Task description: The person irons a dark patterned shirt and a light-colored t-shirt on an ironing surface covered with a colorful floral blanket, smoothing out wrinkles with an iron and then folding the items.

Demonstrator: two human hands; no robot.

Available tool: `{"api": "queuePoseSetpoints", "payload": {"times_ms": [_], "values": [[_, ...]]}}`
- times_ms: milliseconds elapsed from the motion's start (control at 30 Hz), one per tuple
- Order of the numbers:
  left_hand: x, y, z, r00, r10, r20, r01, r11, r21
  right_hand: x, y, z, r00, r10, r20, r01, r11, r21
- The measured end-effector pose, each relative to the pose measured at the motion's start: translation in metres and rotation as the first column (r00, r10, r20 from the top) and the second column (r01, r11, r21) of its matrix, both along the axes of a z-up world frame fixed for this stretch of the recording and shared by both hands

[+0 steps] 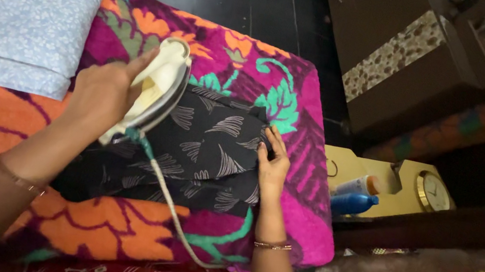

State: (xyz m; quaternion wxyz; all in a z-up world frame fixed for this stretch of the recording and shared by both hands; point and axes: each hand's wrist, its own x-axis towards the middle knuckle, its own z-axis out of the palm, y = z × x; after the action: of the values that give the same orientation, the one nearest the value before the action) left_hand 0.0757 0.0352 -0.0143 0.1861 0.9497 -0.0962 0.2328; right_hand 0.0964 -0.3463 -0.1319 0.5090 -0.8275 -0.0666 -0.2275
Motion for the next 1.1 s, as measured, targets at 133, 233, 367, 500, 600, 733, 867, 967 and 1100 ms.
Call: {"api": "queuePoseSetpoints", "payload": {"times_ms": [133,233,367,500,600,733,867,967,1100], "values": [[-0.048,-0.007,0.024,0.97,-0.075,-0.23,0.056,0.994,-0.09,0.0,0.0,0.001,1.0,0.001,-0.02,0.0,1.0,0.02],[-0.08,-0.017,0.035,0.799,-0.107,-0.591,-0.043,0.971,-0.234,0.0,0.001,0.001,0.999,0.0,-0.034,0.001,0.999,0.04],[-0.074,-0.033,0.024,0.973,-0.174,-0.154,0.161,0.983,-0.092,0.0,0.003,0.007,0.999,-0.012,-0.041,0.012,1.0,0.007],[-0.044,-0.048,0.007,0.982,-0.15,-0.114,0.145,0.988,-0.05,0.0,0.004,0.005,0.999,-0.031,-0.04,0.032,0.999,0.01],[-0.018,-0.059,0.001,0.986,-0.161,-0.049,0.16,0.986,-0.037,0.002,0.002,0.004,1.0,-0.017,-0.019,0.017,1.0,0.006],[-0.012,-0.061,0.0,0.978,-0.202,-0.046,0.198,0.977,-0.075,-0.001,0.004,0.005,1.0,-0.02,-0.017,0.021,1.0,0.012],[-0.046,-0.055,0.006,0.969,-0.235,-0.073,0.223,0.965,-0.141,-0.005,0.005,0.008,0.998,-0.037,-0.043,0.038,0.999,0.005],[-0.074,-0.049,0.013,0.965,-0.246,-0.094,0.229,0.961,-0.157,-0.006,0.005,0.01,0.999,0.0,-0.041,0.001,1.0,0.025],[-0.08,-0.057,0.019,0.973,-0.215,-0.086,0.201,0.968,-0.152,-0.003,0.005,0.01,0.999,-0.027,-0.045,0.027,1.0,0.012]]}}
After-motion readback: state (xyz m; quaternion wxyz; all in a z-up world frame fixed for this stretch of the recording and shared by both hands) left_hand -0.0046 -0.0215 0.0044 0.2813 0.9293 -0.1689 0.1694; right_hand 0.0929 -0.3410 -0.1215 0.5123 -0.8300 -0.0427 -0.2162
